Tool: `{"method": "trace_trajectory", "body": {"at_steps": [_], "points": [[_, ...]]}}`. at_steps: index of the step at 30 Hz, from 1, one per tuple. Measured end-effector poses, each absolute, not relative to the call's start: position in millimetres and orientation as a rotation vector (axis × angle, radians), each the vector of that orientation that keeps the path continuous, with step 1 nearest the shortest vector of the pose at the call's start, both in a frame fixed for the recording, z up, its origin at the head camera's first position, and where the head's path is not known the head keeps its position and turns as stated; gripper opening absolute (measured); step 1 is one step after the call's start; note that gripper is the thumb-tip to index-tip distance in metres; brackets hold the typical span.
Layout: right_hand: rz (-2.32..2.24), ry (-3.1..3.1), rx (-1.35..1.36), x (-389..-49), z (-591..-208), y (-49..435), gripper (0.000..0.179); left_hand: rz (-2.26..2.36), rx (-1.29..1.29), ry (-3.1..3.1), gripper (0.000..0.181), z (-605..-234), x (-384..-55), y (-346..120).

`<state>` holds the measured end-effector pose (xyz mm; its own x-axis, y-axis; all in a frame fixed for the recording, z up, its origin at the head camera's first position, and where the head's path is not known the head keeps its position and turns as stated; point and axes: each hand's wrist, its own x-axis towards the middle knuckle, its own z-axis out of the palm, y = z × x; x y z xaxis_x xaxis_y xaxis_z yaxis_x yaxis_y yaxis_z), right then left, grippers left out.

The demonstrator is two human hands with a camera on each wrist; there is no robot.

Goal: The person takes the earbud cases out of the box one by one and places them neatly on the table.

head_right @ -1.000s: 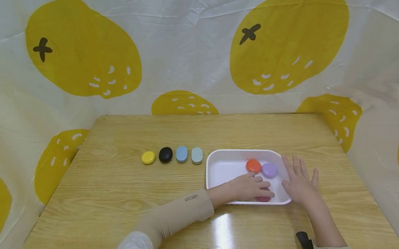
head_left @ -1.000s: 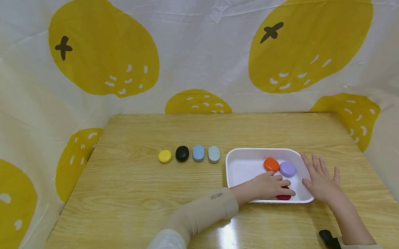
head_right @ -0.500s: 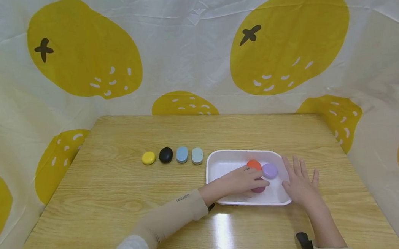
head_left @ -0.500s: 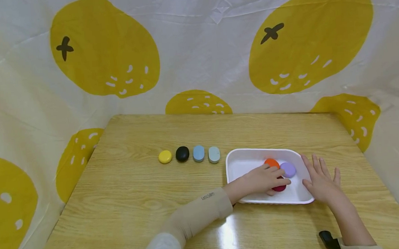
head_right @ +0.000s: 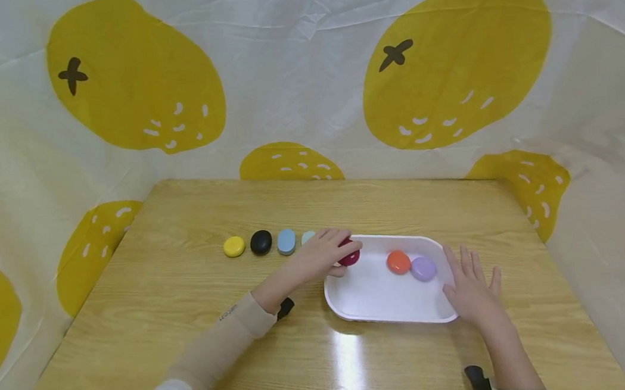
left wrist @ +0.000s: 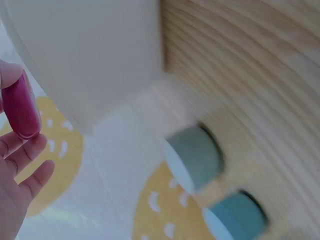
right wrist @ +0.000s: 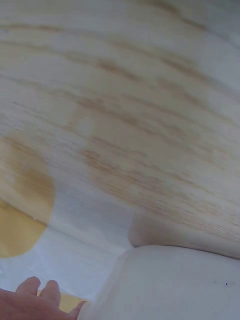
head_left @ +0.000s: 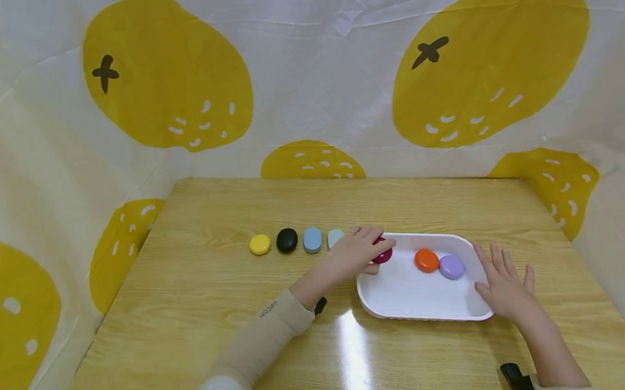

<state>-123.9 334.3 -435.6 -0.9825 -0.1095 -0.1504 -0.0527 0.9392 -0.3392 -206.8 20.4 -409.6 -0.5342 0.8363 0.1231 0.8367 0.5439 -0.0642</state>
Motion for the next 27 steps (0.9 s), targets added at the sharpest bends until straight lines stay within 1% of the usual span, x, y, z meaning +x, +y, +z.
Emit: {"method": "trace_trajectory", "body": {"at_steps": [7, 12, 19, 27], "points": [[-0.506, 2.935, -0.118, -123, -437, 335, 0.078, -0.076, -1.283, -2.688, 0.049, -422, -209, -23], [-0.502, 2.932, -0.116, -125, -437, 335, 0.078, -0.035, -1.256, -2.694, 0.05, -434, -208, -42], [-0.481, 2.926, -0.118, -126, -438, 336, 0.078, 0.07, -1.382, -2.758, 0.044, -448, -204, -44], [-0.483, 2.935, -0.113, -126, -438, 336, 0.078, 0.107, -1.421, -2.834, 0.044, -456, -201, -41]]}}
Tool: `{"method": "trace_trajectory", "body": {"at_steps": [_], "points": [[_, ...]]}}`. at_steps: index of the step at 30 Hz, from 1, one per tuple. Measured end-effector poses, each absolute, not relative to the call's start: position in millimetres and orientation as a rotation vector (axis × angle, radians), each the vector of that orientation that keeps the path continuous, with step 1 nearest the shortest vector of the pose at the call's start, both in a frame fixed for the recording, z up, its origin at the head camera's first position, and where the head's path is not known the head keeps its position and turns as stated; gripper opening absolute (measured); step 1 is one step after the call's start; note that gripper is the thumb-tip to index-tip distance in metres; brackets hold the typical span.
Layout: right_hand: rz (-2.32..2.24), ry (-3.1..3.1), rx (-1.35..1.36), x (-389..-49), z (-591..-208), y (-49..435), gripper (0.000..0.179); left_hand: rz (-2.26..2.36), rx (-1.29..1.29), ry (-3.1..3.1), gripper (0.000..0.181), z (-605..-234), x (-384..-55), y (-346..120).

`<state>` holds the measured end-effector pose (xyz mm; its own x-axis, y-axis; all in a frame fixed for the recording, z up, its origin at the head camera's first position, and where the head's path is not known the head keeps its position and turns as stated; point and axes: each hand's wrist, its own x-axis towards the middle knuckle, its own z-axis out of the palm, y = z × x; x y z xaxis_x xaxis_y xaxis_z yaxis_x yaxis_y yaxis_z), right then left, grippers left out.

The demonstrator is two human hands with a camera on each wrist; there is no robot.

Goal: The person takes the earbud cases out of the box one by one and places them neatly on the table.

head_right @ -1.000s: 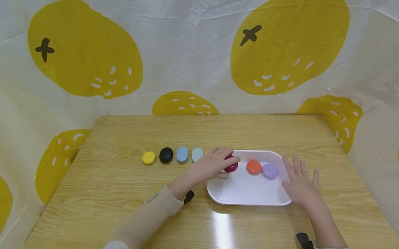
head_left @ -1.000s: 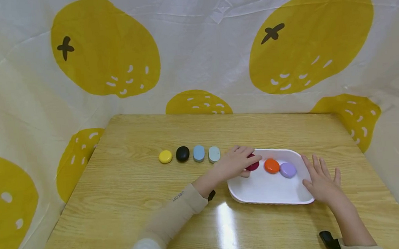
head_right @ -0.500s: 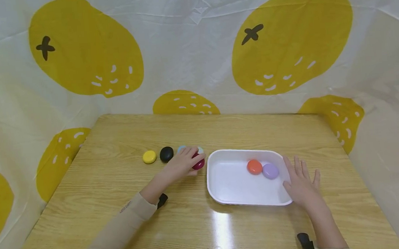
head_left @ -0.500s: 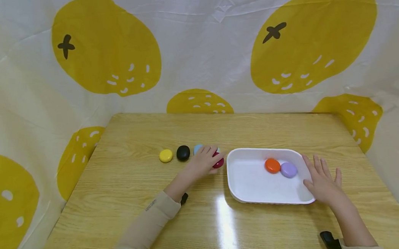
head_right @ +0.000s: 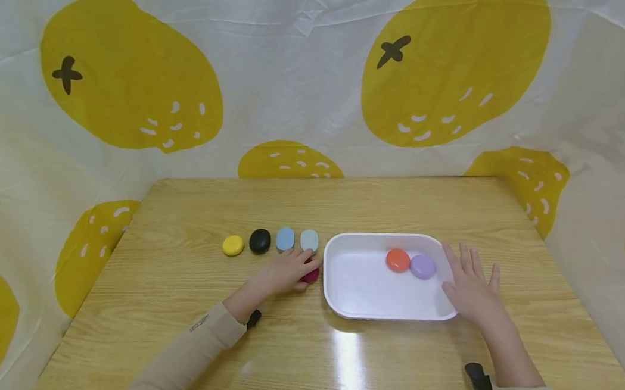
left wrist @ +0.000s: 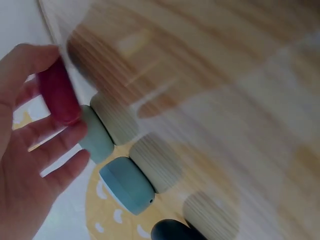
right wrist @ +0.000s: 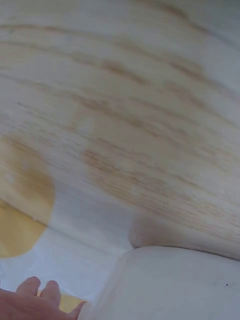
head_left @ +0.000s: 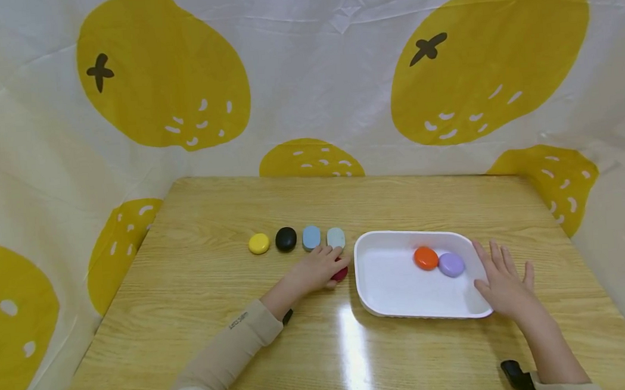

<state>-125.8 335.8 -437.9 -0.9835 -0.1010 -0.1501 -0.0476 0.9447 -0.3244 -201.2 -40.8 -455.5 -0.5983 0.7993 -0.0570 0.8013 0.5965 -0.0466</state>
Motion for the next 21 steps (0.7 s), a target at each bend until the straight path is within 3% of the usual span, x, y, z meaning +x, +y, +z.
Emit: {"method": "trace_trajectory", "body": {"at_steps": [15, 21], "points": [[-0.491, 2.922, -0.1, -125, -436, 337, 0.078, -0.001, 1.272, 2.754, 0.047, -449, -198, -39], [-0.498, 2.905, -0.108, -126, -435, 337, 0.078, 0.035, 1.279, 2.857, 0.033, -431, -205, -30]]}}
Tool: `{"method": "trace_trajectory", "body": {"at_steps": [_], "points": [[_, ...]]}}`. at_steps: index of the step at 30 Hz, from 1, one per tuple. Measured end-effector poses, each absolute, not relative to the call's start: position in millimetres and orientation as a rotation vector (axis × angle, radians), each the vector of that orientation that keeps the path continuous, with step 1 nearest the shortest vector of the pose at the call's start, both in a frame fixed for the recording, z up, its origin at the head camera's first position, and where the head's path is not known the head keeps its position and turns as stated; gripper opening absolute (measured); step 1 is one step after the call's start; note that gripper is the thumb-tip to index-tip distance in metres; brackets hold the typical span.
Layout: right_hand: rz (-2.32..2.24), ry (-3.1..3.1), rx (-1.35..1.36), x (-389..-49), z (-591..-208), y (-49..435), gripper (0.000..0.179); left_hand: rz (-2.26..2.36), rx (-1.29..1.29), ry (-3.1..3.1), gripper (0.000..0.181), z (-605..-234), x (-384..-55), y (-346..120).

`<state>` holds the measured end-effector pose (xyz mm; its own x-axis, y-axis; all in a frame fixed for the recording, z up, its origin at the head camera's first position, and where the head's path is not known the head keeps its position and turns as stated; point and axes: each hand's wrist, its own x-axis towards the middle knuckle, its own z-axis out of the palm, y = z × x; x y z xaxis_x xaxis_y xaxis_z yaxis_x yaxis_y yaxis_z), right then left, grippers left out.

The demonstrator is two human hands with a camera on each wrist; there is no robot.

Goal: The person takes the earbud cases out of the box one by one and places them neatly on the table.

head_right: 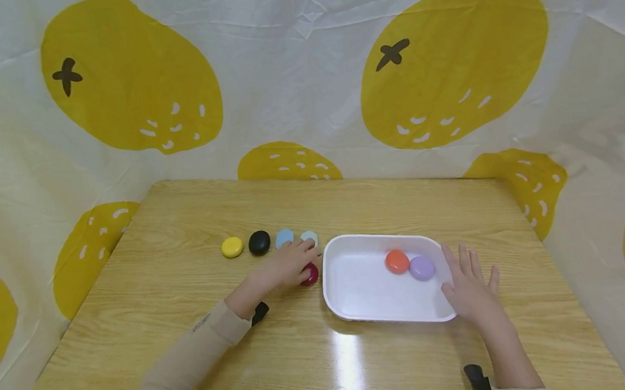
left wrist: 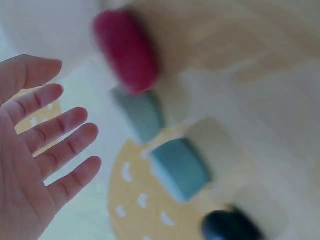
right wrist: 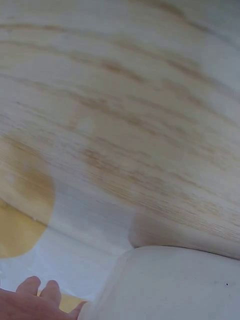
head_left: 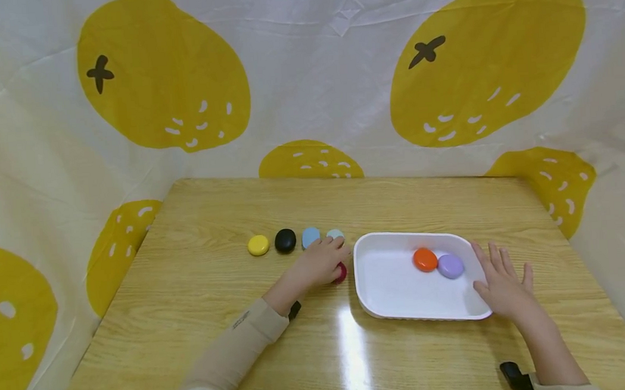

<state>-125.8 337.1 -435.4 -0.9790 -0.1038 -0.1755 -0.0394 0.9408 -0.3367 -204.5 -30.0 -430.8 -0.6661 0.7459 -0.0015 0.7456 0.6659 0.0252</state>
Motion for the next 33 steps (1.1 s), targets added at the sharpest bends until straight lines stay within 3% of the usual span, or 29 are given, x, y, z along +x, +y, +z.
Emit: {"method": "trace_trajectory", "body": {"at_steps": [9, 20, 33], "points": [[-0.488, 2.918, -0.106, -125, -438, 337, 0.078, -0.002, 1.358, 2.814, 0.046, -395, -212, 11], [-0.494, 2.911, -0.1, -126, -436, 335, 0.079, -0.162, 1.509, 2.715, 0.049, -382, -219, 76], [-0.492, 2.919, -0.1, -126, -438, 337, 0.079, -0.308, 1.427, 2.586, 0.052, -371, -217, 120]]}}
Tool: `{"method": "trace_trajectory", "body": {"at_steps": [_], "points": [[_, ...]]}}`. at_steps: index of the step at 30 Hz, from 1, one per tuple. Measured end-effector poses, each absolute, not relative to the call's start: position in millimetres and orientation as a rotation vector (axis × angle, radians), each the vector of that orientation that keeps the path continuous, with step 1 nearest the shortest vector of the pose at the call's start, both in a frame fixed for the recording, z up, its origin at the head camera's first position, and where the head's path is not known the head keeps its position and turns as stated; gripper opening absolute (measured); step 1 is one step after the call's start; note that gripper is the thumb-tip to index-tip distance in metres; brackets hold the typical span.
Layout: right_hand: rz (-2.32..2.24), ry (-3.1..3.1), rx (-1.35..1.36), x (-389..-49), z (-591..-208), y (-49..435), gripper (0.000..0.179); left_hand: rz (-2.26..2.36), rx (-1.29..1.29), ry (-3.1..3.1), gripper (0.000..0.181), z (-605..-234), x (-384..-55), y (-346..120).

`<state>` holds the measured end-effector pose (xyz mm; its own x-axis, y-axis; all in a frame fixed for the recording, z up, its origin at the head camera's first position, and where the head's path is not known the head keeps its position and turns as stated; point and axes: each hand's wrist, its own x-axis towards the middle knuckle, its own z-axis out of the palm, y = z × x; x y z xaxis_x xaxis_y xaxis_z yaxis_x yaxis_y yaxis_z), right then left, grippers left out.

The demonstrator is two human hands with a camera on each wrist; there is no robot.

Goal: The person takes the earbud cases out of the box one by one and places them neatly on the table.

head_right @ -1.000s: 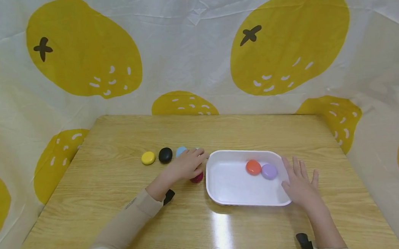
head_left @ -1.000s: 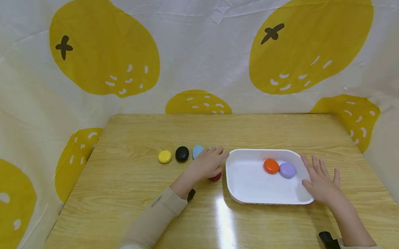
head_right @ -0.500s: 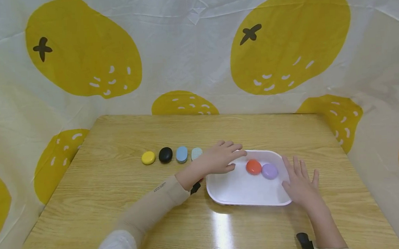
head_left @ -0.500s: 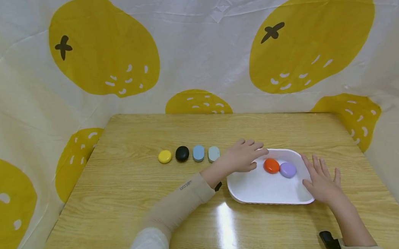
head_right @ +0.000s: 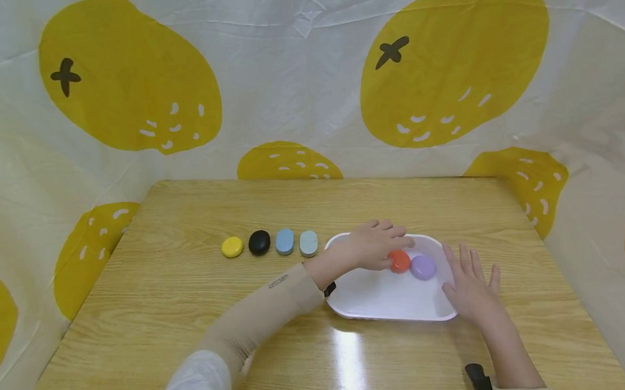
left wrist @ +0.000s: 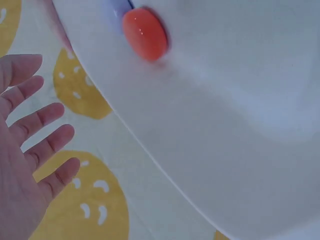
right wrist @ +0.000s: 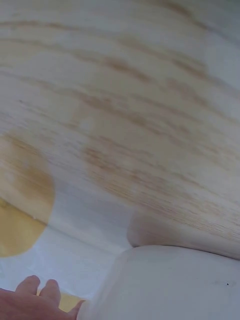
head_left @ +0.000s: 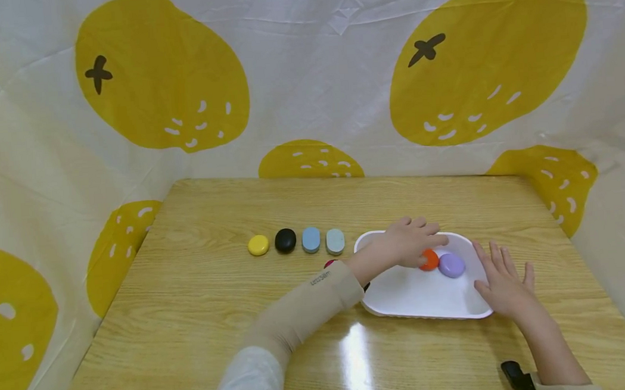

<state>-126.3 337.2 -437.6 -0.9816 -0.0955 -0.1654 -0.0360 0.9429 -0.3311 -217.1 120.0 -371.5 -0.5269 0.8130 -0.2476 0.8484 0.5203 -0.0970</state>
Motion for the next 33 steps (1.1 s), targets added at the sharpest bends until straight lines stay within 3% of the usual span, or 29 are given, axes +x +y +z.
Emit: {"method": "trace_trajectory", "body": {"at_steps": [17, 33], "points": [[-0.49, 2.924, -0.126, -128, -436, 336, 0.078, -0.429, 1.391, 2.528, 0.052, -413, -212, 158], [-0.49, 2.924, -0.128, -128, -437, 336, 0.078, -0.68, 1.411, 2.736, 0.036, -439, -205, 158]]}}
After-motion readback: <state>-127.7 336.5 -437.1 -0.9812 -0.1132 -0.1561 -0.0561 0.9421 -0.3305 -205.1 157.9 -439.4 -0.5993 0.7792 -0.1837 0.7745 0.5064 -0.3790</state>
